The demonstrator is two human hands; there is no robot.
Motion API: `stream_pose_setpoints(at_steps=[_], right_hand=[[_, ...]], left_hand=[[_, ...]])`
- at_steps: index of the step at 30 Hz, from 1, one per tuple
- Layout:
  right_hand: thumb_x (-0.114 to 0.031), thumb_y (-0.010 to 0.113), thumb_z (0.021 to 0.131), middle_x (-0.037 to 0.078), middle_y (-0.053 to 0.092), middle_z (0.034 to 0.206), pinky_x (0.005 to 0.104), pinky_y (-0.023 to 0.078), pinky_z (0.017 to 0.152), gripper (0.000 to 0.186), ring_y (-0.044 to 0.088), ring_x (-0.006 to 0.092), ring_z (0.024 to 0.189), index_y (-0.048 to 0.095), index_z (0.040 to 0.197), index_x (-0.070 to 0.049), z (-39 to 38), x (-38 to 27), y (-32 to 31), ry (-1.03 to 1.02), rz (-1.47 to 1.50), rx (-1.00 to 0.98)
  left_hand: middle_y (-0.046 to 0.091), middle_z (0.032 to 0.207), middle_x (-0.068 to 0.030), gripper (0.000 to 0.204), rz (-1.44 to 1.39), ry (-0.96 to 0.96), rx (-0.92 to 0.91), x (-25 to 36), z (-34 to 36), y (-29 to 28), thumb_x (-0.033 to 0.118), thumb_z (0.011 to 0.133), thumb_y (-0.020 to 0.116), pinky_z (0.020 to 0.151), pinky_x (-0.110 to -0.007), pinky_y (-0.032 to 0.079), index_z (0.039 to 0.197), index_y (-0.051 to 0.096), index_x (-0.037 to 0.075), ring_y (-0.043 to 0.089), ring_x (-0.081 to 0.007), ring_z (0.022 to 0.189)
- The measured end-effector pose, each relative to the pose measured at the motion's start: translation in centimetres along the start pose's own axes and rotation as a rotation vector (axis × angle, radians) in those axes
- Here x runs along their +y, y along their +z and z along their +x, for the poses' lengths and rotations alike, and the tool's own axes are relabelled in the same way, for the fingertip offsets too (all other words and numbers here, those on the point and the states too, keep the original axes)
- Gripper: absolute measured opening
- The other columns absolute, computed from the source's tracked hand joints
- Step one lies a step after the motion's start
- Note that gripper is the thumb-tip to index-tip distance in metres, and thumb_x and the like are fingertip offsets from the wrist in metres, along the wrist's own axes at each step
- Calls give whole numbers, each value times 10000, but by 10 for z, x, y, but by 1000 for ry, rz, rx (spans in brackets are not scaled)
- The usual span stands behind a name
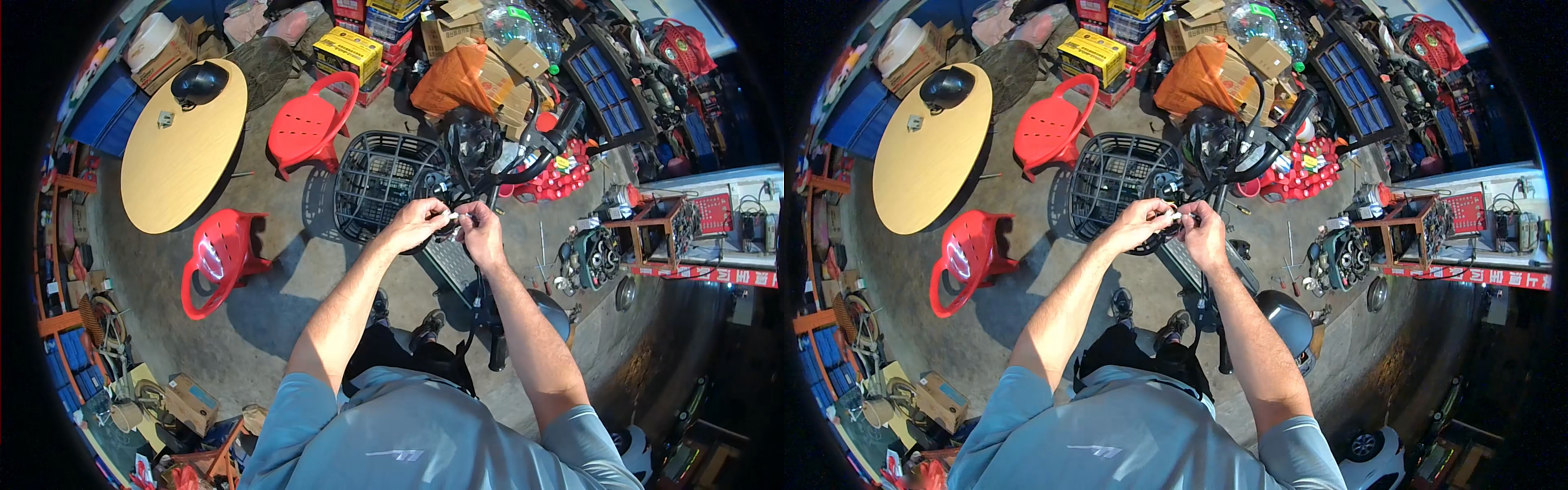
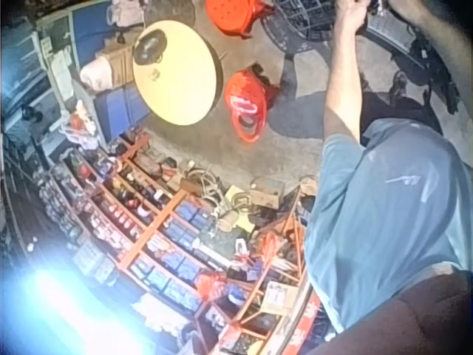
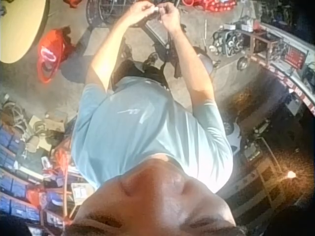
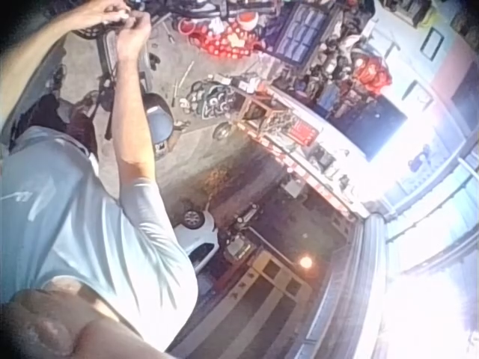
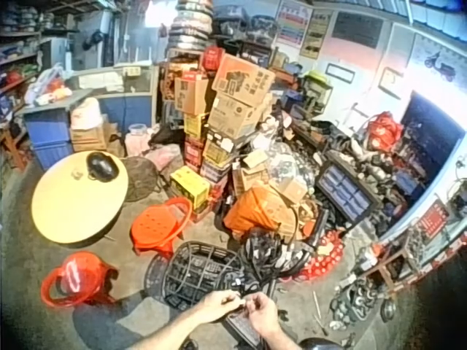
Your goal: Repairing and connecting wiring under the seat of an electric scooter using a screwdriver.
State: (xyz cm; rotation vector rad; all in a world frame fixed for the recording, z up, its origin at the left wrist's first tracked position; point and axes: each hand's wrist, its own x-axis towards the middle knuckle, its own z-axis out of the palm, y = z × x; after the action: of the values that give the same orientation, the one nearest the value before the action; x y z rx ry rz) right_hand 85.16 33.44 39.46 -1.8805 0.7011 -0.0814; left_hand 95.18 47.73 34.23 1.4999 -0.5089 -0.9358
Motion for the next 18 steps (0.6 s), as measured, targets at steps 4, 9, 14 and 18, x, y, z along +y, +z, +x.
stream_pose_setpoints(at_steps=[4, 9, 14, 18], right_hand=[[-28, 656, 933, 88, 707, 815, 330, 553, 646, 94, 685, 152, 673, 653, 1023, -4, -2, -4, -3, 10, -81, -24], [-51, 726, 868, 142, 724, 872, 385, 555, 726, 165, 717, 255, 788, 664, 1020, -29, -4, -10, -10, -88, -293, -26], [-48, 742, 837, 169, 719, 917, 432, 549, 757, 170, 714, 340, 861, 659, 984, -31, -7, -19, -12, -181, -441, -6], [-42, 732, 829, 173, 713, 921, 443, 541, 775, 160, 705, 361, 898, 655, 968, -29, 0, -14, -23, -264, -461, -22]], left_hand=[[700, 874, -33, 208, 18, 3, -35, -4, 4, -6, 199, 981, 667, 727, -282, 503, 1066, 691, 10, 620, -101, 794], [697, 872, -39, 190, 37, -52, -101, 0, 10, -11, 180, 977, 670, 718, -304, 509, 1049, 685, 4, 620, -114, 792], [686, 873, -26, 174, 98, 73, -92, 3, 10, -11, 153, 968, 684, 713, -292, 497, 1053, 672, 2, 604, -100, 780], [670, 857, -13, 162, 201, 95, -112, 15, 10, -11, 145, 963, 695, 696, -280, 484, 1035, 667, 2, 578, -78, 753]])
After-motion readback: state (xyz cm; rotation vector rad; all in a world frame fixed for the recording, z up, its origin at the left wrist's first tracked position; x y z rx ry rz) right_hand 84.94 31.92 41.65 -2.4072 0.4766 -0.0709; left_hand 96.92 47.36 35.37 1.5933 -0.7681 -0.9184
